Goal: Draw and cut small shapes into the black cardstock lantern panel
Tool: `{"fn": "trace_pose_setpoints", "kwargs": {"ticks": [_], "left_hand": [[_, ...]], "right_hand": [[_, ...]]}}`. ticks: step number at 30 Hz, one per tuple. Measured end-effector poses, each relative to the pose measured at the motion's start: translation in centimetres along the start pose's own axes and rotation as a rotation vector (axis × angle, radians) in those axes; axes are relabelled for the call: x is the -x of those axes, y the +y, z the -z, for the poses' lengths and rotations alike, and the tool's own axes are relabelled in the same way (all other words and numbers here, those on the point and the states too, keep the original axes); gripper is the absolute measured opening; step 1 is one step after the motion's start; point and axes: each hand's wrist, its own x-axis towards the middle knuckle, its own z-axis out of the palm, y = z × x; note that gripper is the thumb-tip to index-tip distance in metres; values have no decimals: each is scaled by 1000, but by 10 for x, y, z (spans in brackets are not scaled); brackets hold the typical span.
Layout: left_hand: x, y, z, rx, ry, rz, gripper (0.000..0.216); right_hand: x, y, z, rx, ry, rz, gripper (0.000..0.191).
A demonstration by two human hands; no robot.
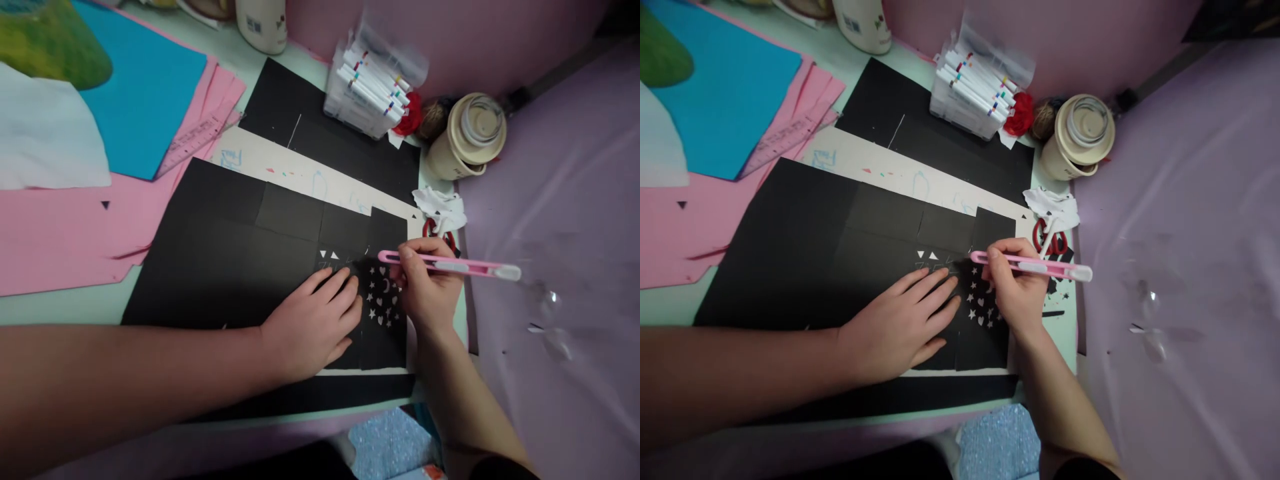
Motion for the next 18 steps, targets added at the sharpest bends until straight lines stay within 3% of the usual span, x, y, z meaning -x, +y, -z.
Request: {"fn": "trace_pose_setpoints", "kwargs": {"ticks": [7,11,18], "left_hand": [[0,0,-1,-7,31,-12,53],[0,0,2,-6,27,-6,49],[1,1,3,19,28,3,48]], "right_hand": [[23,-13,-26,-6,160,-201,17],[30,-2,-40,194,247,-100,15],[34,5,-41,301,231,-55,10]]}}
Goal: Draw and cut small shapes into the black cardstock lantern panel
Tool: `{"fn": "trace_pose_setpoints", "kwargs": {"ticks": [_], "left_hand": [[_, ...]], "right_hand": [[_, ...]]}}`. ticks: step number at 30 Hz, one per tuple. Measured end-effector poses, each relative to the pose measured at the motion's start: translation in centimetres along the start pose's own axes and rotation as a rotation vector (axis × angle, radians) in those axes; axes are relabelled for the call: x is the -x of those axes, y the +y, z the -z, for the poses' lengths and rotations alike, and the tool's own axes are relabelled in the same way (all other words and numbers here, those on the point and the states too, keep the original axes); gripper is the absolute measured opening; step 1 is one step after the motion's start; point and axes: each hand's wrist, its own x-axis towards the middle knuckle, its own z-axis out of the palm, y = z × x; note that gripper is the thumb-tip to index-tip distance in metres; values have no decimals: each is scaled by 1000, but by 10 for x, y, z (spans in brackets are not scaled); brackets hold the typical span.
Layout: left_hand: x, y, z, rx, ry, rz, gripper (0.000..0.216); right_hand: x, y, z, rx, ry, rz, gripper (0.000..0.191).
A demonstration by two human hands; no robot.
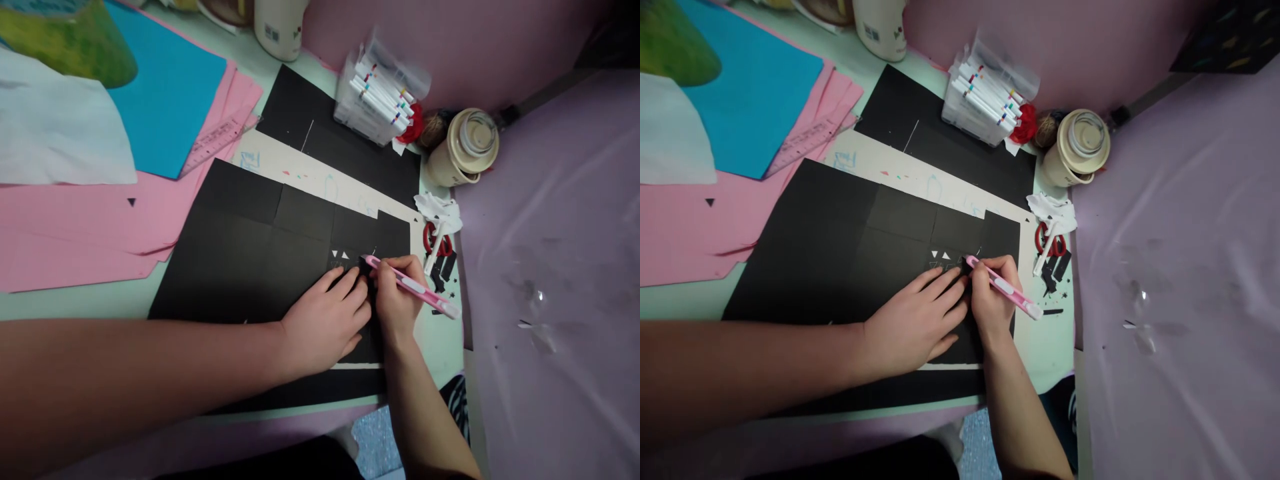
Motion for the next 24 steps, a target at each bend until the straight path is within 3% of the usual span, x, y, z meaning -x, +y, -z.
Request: {"fn": "trace_pose_setpoints", "kwargs": {"ticks": [24], "left_hand": [[-1,-1,1,14,-11,1,48]], "right_hand": [[-1,1,0,18,-29,32,10]]}}
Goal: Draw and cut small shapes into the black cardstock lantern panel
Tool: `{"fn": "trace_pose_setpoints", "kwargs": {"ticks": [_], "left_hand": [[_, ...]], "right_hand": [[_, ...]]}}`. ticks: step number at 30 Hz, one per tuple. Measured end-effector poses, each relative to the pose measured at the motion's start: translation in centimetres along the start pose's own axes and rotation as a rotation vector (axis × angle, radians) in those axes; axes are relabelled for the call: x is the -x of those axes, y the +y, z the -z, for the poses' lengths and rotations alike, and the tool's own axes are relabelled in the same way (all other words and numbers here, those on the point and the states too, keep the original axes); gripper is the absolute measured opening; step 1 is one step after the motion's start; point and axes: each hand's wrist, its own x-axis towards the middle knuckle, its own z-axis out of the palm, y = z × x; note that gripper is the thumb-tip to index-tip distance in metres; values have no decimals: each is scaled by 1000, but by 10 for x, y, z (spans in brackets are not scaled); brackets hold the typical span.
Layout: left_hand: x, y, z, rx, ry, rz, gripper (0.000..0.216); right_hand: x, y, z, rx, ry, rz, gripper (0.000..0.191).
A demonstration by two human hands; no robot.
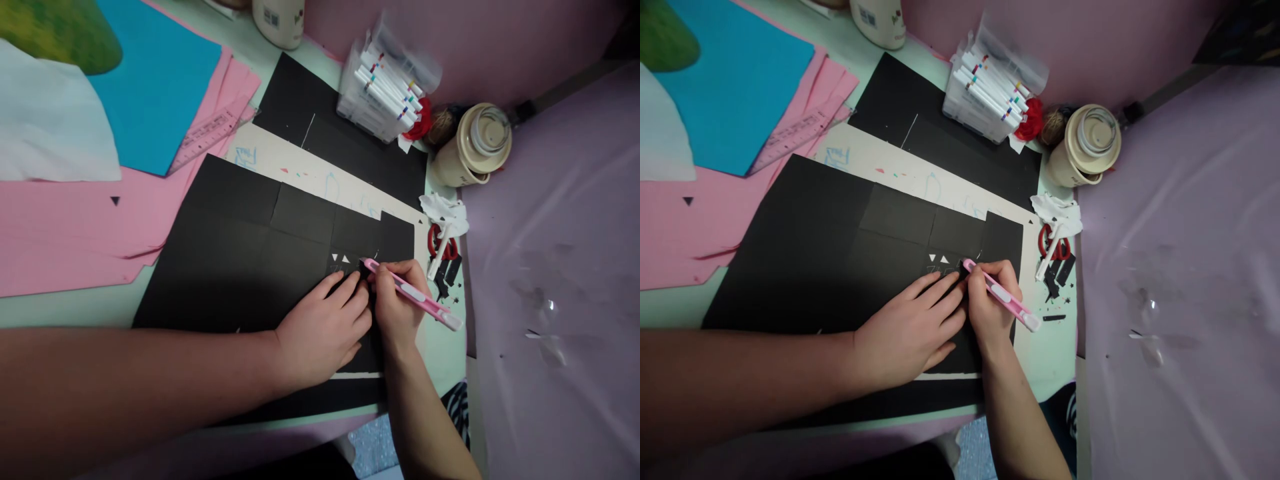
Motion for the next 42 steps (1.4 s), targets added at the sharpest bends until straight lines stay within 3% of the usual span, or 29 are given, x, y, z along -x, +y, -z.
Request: {"fn": "trace_pose_setpoints", "kwargs": {"ticks": [11,42], "left_hand": [[1,4,-3,-22,6,8,50],[-2,3,-2,-41,-16,5,51]], "right_hand": [[5,-10,-6,114,-25,98,11],[5,-6,-6,10,-69,195,16]]}}
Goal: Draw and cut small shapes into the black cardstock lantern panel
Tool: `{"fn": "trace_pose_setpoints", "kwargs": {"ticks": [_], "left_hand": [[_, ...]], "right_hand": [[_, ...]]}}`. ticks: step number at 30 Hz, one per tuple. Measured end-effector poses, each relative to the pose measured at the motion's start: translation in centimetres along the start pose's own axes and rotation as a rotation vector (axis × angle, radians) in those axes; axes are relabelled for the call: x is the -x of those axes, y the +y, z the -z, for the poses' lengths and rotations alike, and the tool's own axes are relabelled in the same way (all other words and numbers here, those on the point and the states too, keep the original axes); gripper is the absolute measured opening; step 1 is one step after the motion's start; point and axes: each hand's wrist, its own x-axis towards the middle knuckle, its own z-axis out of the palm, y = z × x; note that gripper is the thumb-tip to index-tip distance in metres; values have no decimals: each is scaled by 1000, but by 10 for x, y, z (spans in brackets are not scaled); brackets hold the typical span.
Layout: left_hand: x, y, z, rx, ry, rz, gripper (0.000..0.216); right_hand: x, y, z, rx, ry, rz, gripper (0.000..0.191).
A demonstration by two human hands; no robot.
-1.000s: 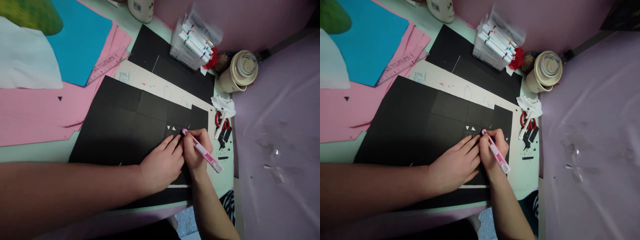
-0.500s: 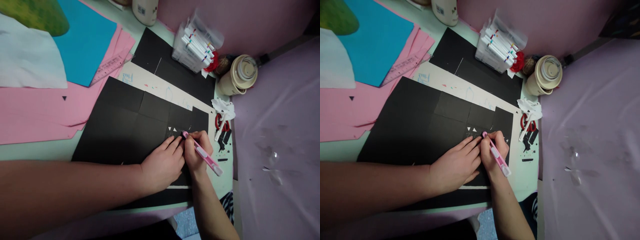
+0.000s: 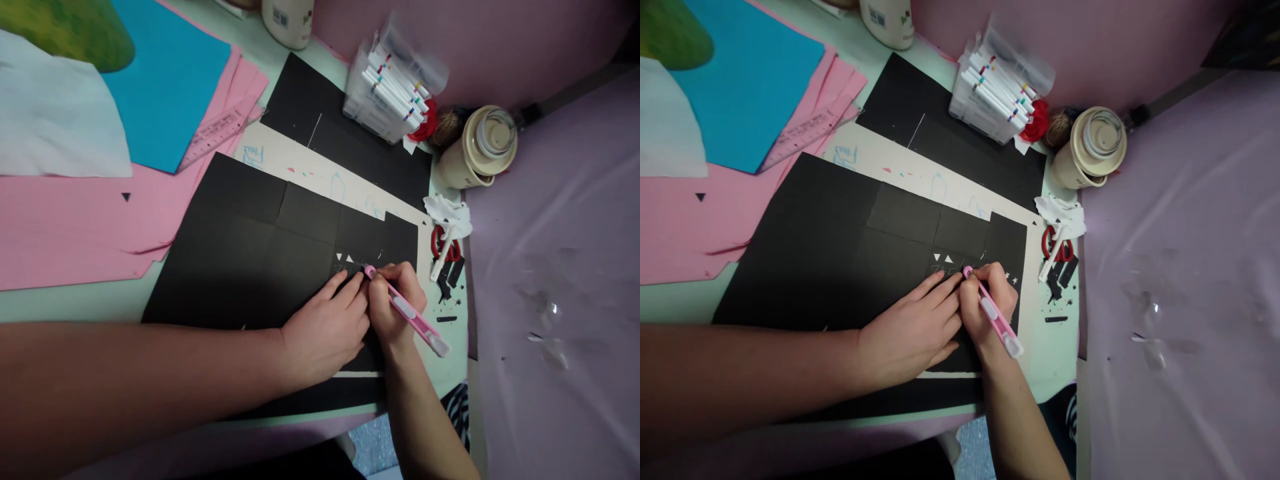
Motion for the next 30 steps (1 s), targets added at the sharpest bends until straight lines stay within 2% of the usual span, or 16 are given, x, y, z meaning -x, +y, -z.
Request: {"fn": "trace_pose_setpoints", "kwargs": {"ticks": [13,19,30], "left_hand": [[1,0,0,-17,18,-15,47],[1,0,-2,-24,56,-5,48],[1,0,-3,-28,48,0,49]], "right_hand": [[2,2,3,-11,-39,-43,17],[2,4,2,-2,84,-65,11],[1,4,0,35,70,-85,13]]}}
